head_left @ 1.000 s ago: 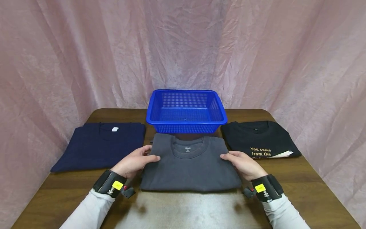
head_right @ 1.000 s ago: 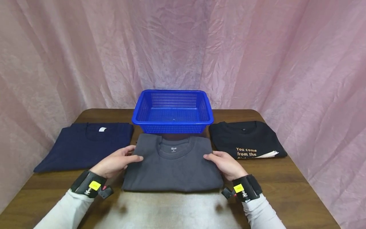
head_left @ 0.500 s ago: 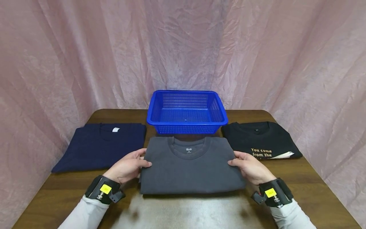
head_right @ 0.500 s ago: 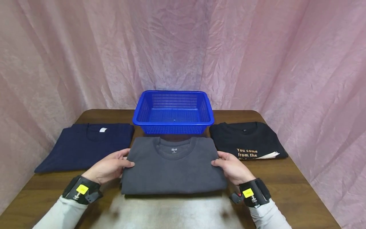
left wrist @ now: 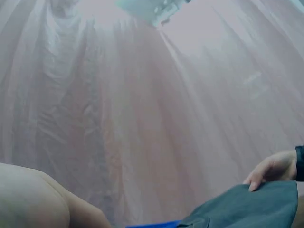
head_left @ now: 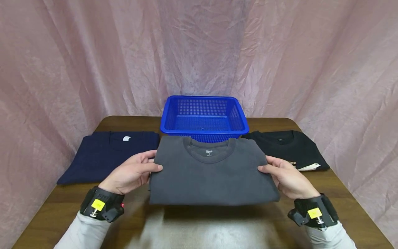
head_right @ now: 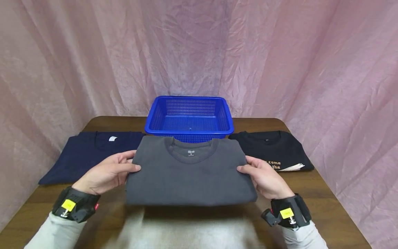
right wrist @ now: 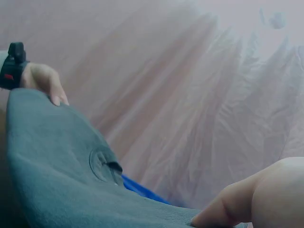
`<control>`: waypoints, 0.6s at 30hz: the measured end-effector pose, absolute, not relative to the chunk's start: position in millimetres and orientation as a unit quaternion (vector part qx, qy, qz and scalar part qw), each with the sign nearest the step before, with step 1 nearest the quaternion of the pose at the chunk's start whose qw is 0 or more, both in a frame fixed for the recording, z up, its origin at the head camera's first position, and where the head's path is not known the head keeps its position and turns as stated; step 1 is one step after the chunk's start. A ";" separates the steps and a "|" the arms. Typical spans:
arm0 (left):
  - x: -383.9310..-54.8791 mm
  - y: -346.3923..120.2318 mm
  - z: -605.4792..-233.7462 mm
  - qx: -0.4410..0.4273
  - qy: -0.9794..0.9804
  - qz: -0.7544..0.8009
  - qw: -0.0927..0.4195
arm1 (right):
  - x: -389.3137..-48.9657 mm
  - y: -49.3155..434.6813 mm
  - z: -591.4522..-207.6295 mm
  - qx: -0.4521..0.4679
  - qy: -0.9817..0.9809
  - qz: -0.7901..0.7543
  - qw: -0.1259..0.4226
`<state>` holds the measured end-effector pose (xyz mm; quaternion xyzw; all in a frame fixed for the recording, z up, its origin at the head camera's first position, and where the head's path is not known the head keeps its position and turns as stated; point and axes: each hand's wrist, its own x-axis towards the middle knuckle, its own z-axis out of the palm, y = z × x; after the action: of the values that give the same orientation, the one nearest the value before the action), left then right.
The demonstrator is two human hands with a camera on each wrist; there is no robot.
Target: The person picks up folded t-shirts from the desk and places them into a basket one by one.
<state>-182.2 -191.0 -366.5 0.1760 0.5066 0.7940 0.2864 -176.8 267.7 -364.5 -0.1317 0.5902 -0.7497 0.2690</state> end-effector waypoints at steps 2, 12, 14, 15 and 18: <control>-182.4 -190.1 -359.8 0.181 0.501 0.797 0.283 | -176.7 268.0 -358.6 -0.137 0.581 -0.756 0.269; -189.8 -183.4 -334.2 0.196 0.485 0.810 0.264 | -183.7 269.9 -335.3 -0.162 0.512 -0.801 0.262; -193.5 -182.9 -329.1 0.195 0.478 0.816 0.260 | -187.4 270.0 -330.2 -0.156 0.498 -0.812 0.260; -195.9 -182.8 -326.7 0.196 0.474 0.819 0.257 | -189.7 270.0 -327.5 -0.154 0.495 -0.815 0.259; -205.0 -182.1 -320.8 0.196 0.460 0.830 0.249 | -199.2 269.5 -320.9 -0.154 0.493 -0.819 0.251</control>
<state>-205.0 -182.1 -320.8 0.1965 0.4598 0.8296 0.2486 -199.2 269.5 -320.9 -0.1538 0.4934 -0.8186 0.2507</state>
